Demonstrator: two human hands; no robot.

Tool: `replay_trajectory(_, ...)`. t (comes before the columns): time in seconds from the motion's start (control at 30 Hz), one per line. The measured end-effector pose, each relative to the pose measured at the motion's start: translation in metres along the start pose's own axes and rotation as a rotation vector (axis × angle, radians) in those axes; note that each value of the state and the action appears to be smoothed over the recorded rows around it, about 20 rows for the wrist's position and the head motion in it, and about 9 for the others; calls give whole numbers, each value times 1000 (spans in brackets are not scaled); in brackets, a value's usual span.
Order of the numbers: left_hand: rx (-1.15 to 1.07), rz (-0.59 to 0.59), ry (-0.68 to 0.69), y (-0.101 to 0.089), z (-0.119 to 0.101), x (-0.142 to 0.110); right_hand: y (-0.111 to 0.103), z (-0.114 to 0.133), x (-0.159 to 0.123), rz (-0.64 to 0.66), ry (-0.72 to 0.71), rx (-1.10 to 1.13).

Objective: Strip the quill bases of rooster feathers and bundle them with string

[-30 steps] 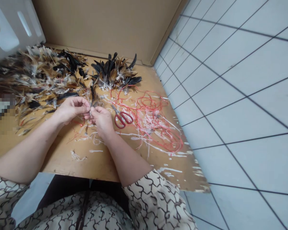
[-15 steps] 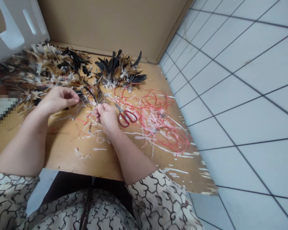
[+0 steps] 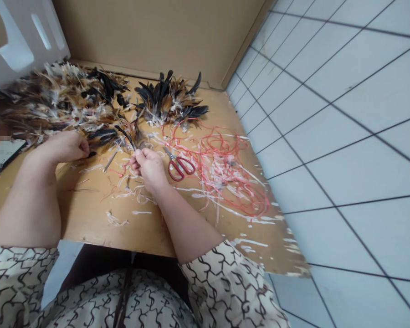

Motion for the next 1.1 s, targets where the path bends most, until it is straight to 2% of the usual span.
replay_trajectory(0.07,-145,-61,32,-5,-2,-3,0,0,0,-1,-2,3)
replay_trajectory(0.23,-806,-296,74,-14,-9,-10,1,1,-1,-17,-9,16)
replay_trajectory(0.3,-990,-330,89,-13,-13,-11,1,1,-1,-11,-10,20)
replay_trajectory(0.37,-1102,-309,96,-11,-19,-9,1,0,-1,-2,-10,25)
replay_trajectory(0.57,-1238,-192,65,-3,-36,-6,2,-1,-1,12,-3,26)
replay_trajectory(0.73,-1394,-131,72,4,-56,-9,4,0,-4,-27,17,44)
replay_trajectory(0.93,-1458,-141,91,10,-76,-12,9,-3,-5,-16,65,75)
replay_trajectory(1.1,-1448,-150,94,12,-85,-17,8,-3,-5,-73,57,79)
Point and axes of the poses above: each hand's wrist, its own x-axis towards the middle knuckle, its own y-axis out of the palm, z = x × y, the point moved 3 cm from there along x, towards the middle knuckle, and after that the axes turned 8 degrees about x, right-handed, at the moved point
